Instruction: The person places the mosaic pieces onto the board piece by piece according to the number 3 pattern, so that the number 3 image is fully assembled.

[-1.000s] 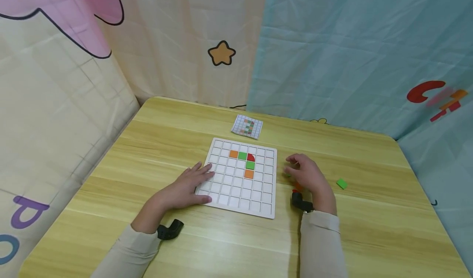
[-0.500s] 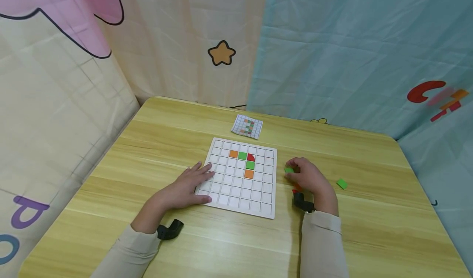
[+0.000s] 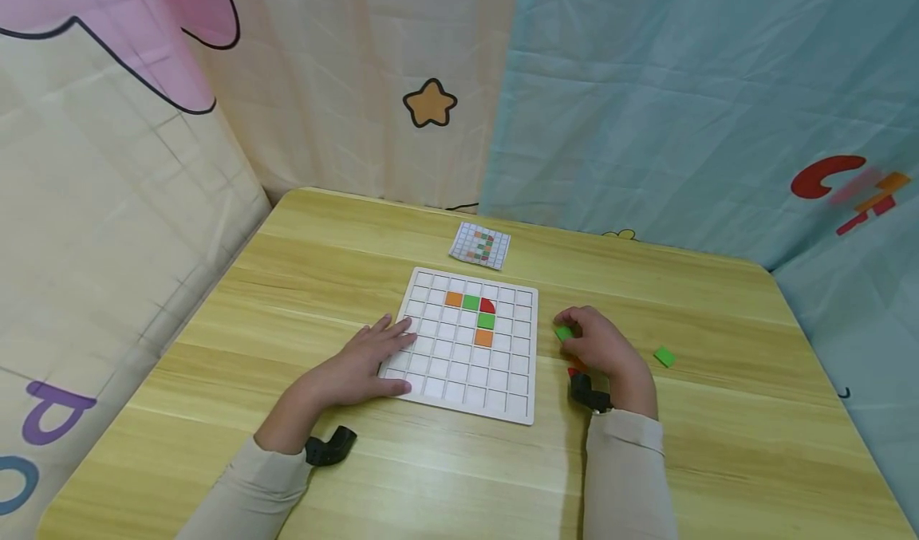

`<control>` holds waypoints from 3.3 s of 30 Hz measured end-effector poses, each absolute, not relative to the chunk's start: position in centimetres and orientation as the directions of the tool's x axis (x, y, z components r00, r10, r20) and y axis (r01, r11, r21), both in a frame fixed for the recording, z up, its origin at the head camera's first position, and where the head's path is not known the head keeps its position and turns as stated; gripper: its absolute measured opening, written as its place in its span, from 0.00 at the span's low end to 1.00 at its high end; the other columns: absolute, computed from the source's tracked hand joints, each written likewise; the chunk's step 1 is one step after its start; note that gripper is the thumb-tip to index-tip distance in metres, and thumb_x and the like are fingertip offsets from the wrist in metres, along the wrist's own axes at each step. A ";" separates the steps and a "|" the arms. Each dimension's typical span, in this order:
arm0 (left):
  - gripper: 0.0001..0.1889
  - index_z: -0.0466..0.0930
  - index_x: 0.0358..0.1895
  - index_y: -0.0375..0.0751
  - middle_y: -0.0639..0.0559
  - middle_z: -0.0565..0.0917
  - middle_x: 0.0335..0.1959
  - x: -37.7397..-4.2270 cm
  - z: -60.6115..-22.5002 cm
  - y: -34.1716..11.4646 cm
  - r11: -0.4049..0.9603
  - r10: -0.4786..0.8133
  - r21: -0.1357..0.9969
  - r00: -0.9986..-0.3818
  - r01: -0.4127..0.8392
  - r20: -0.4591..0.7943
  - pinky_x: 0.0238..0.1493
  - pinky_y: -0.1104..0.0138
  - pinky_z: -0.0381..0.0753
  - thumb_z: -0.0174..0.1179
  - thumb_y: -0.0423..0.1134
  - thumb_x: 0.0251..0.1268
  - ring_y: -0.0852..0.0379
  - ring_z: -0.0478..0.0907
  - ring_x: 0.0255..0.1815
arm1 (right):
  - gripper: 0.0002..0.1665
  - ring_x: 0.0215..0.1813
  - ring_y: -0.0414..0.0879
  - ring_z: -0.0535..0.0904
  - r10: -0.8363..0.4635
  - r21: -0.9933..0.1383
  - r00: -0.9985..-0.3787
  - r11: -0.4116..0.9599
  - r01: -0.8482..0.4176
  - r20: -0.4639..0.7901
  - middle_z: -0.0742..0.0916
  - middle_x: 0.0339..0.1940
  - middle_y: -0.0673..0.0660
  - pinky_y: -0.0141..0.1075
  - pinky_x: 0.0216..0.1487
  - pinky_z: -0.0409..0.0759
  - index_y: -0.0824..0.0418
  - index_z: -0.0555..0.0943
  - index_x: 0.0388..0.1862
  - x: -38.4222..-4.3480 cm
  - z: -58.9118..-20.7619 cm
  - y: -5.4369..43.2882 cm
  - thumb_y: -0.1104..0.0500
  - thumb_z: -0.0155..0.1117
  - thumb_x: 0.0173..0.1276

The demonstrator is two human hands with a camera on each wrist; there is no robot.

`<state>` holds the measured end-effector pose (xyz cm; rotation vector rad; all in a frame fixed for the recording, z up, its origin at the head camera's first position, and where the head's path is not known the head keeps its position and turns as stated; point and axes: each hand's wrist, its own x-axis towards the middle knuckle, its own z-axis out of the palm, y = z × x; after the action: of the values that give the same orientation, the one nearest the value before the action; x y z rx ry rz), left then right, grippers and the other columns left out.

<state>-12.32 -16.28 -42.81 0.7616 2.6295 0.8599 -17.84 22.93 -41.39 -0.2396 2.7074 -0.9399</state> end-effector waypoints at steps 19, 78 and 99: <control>0.41 0.63 0.75 0.37 0.44 0.55 0.79 -12.3 -42.9 -16.4 0.684 0.562 0.601 -0.823 0.413 -0.075 0.74 0.40 0.41 0.67 0.52 0.63 0.37 0.41 0.79 | 0.16 0.47 0.56 0.74 -0.222 -0.583 -0.963 0.807 -0.094 -0.153 0.80 0.47 0.63 0.52 0.54 0.74 0.68 0.79 0.53 -17.9 -41.8 22.9 0.66 0.63 0.67; 0.41 0.62 0.75 0.38 0.45 0.54 0.79 -12.4 -43.0 -16.4 0.685 0.556 0.612 -0.826 0.396 -0.088 0.74 0.41 0.39 0.67 0.53 0.63 0.38 0.39 0.80 | 0.17 0.50 0.54 0.72 -0.285 -0.708 -0.956 0.689 -0.152 -0.073 0.80 0.47 0.58 0.46 0.52 0.74 0.63 0.80 0.55 -18.0 -40.3 17.0 0.61 0.68 0.68; 0.41 0.63 0.75 0.38 0.46 0.55 0.79 -12.5 -43.2 -16.4 0.679 0.560 0.613 -0.825 0.405 -0.076 0.74 0.41 0.40 0.66 0.54 0.63 0.38 0.40 0.80 | 0.12 0.45 0.49 0.74 -0.446 -0.691 -0.895 0.641 -0.336 0.021 0.81 0.42 0.53 0.44 0.52 0.75 0.62 0.83 0.48 -18.0 -40.7 12.5 0.64 0.69 0.66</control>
<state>-12.50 -16.35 -43.16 0.7732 2.6354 0.8709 -18.02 12.46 -40.65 -0.6491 2.7065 -1.0932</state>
